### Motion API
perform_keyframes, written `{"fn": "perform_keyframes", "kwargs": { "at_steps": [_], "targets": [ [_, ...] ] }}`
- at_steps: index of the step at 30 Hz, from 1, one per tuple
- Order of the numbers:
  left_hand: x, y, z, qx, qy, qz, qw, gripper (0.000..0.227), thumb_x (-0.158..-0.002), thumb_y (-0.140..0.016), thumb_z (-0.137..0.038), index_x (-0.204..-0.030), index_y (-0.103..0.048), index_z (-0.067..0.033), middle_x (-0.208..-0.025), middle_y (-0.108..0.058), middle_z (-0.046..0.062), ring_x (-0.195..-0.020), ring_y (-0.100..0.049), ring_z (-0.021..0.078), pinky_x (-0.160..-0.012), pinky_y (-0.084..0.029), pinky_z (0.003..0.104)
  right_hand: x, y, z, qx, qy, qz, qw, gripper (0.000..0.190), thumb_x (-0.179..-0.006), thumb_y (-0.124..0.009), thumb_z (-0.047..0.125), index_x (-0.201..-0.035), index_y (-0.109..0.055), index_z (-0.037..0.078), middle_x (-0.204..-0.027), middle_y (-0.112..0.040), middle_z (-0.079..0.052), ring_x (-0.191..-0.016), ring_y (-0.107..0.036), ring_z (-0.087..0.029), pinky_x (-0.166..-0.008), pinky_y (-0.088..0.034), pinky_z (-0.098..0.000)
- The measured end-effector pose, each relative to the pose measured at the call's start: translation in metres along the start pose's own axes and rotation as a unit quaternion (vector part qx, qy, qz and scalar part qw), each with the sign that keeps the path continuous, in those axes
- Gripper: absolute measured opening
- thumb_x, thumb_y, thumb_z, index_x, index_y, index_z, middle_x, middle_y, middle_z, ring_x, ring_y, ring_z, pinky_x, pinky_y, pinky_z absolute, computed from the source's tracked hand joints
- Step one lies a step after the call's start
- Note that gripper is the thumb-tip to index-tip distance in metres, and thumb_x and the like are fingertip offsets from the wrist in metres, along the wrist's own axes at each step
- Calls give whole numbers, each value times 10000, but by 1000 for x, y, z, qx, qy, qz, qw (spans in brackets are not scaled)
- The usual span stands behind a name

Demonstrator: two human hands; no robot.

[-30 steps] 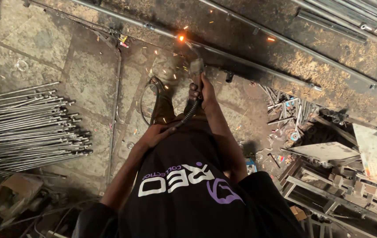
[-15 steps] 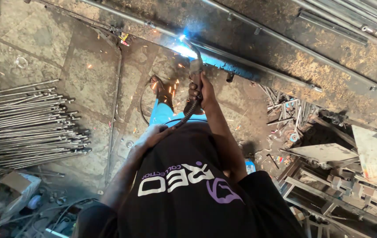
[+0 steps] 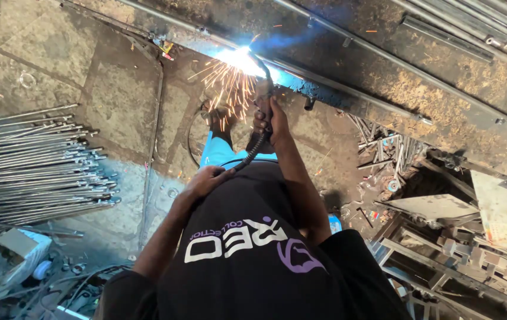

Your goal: The person welds metal rods laid out on a workbench using a welding torch. They repeatedly position the rods, apply the torch to create welds, and move to different sections of the rods. The person also uses a hammer to tap the rods into place.

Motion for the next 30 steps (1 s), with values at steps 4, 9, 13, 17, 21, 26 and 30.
{"fn": "perform_keyframes", "kwargs": {
  "at_steps": [4,9,13,17,21,26,30],
  "targets": [
    [-11,-4,14,-24,-78,-11,997,629,-951,-539,-631,-1052,-767,-53,-862,-746,161,-798,-718,256,-749,-532,399,11,-13,3,2,5,-6,1000,611,-1037,-454,628,-1263,-559,70,-744,-505,-9,-542,-442,-120,-488,-369,-302],
    [-10,-4,11,-35,-49,7,998,637,-941,-537,-643,-1081,-780,-70,-866,-756,186,-833,-739,297,-791,-539,421,27,-28,6,5,52,24,998,645,-1059,-427,579,-1344,-564,17,-760,-515,-4,-539,-441,-100,-493,-372,-285],
    [-17,-4,-2,-21,-51,6,998,629,-911,-556,-650,-1082,-780,-87,-897,-760,171,-845,-741,293,-780,-542,429,47,-29,13,-84,86,59,991,552,-1058,-427,524,-1320,-546,52,-783,-529,-8,-560,-458,-116,-546,-392,-295],
    [-35,-6,-28,-92,-70,33,993,641,-952,-522,-654,-1051,-781,-76,-884,-755,197,-842,-733,316,-791,-538,445,83,-19,34,-142,189,76,969,456,-1080,-449,486,-1273,-571,91,-860,-567,-30,-623,-492,-124,-537,-409,-267],
    [-64,-21,-62,-83,-174,69,979,634,-940,-511,-658,-1112,-760,-101,-969,-749,200,-916,-725,337,-822,-540,439,133,33,61,-140,324,53,934,339,-1114,-469,458,-1083,-614,153,-919,-589,-19,-625,-489,-114,-481,-375,-260],
    [-91,-43,-114,-130,-271,125,945,638,-1002,-465,-646,-1127,-725,-76,-1001,-724,208,-956,-700,372,-848,-535,452,216,6,81,-137,454,5,880,317,-1098,-436,505,-1156,-670,298,-808,-540,-22,-562,-420,-121,-467,-356,-249],
    [-118,-69,-124,-203,-267,188,923,638,-1018,-466,-647,-1079,-716,-64,-1051,-705,207,-1020,-663,380,-877,-515,474,256,-18,78,-49,536,-24,842,348,-1120,-422,548,-1203,-658,306,-818,-530,-1,-553,-382,-105,-443,-331,-225]
  ]
}}
Point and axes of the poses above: each hand's wrist, its own x-axis away from the middle knuckle, its own y-axis out of the back of the hand, z = x × y, the point moved 4 cm from there along -x, towards the middle knuckle
